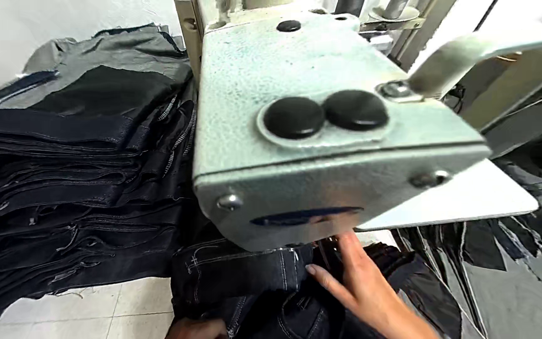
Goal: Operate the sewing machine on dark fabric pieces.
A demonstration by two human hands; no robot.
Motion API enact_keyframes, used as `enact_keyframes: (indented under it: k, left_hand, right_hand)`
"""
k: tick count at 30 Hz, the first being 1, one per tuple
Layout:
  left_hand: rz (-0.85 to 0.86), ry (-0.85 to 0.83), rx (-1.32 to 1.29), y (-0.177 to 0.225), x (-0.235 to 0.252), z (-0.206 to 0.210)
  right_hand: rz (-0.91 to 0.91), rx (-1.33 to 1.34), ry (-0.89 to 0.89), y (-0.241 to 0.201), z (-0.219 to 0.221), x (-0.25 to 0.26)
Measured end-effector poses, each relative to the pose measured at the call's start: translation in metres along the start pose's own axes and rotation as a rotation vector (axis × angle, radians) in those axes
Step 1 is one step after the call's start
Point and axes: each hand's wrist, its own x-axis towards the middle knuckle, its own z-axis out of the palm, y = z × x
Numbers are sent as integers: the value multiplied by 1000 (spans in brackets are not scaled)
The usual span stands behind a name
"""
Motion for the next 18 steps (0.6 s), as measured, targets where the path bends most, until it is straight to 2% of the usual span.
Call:
enact_keyframes:
  k: [3, 6, 9, 11, 12, 14, 15, 16, 18]
  left_hand:
    - [14, 60, -104, 20, 23, 20]
    - [-100, 168, -205, 39, 46, 39]
    - [-232, 332, -296, 50, 71, 54]
    - [-316, 496, -275, 53, 87, 62]
    - [-342, 593, -251, 53, 91, 64]
    - [-369, 775, -267, 54, 85, 59]
    - [-348, 843, -296, 48, 73, 55]
    - [-296, 870, -313, 39, 58, 51]
    - [-172, 769, -373, 20, 23, 51]
  right_hand:
    - [-15, 29, -81, 5, 0, -3]
    - [29, 29, -140, 9, 4, -3]
    - [86, 43, -100, 8, 19, 3]
    - [205, 199, -42, 14, 24, 15]
    - [325, 365, -36, 24, 20, 25]
    - [528, 685, -68, 53, -8, 46]
    - [543, 778, -96, 66, -32, 53]
    - [503, 839, -128, 77, -56, 58]
    - [317, 892, -347, 85, -86, 65]
